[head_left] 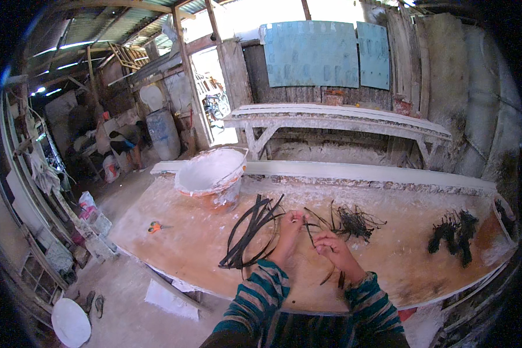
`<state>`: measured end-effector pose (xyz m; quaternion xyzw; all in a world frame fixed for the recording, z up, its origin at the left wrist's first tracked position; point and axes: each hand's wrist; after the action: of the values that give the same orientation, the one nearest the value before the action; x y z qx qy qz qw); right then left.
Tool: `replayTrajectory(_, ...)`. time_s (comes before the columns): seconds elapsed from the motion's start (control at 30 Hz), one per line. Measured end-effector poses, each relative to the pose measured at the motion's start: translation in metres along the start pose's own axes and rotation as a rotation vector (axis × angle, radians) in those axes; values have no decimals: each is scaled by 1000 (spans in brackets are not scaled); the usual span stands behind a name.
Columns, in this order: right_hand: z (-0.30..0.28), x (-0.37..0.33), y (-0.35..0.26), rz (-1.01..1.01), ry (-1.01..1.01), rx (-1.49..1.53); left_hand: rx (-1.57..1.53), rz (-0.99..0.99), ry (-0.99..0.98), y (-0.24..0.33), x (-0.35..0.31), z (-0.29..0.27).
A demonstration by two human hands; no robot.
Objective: The person sorts and organizes black cable strips on a workbench, separating them into piles by hand. A coworker in the background wipes a long white object with a cloth.
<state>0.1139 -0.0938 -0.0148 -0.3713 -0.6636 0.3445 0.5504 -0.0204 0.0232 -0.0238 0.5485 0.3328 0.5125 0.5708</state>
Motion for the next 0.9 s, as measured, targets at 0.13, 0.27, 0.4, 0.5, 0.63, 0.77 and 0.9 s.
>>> replayTrajectory(0.13,-1,2,2,-28,-2,74,20,-60,-21,1,0,0)
replayTrajectory(0.27,-11,2,-3,34,71,36,153,-10,-105,-2,3,-1)
replayTrajectory(0.4,-17,4,-2,13,276,-54,213,-50,-381,-5,2,1)
replayTrajectory(0.5,-22,5,3,31,479,-130,324,-43,-600,-5,-3,8)
replayTrajectory(0.63,-37,6,11,-52,637,-268,182,190,-748,-7,-21,26)
replayTrajectory(0.77,-62,3,14,-47,715,-582,154,-4,-941,-4,-30,34)
replayTrajectory(0.9,-62,8,21,-192,775,-697,162,51,-762,-2,-28,34)
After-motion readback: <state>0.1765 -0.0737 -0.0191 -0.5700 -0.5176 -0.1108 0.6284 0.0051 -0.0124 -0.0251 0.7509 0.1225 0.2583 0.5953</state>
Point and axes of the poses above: each hand's wrist, its own x-axis towards the middle knuckle, its own z-axis out of the palm, y = z × x, and after that the axes turned 7 degrees about x, right-handed
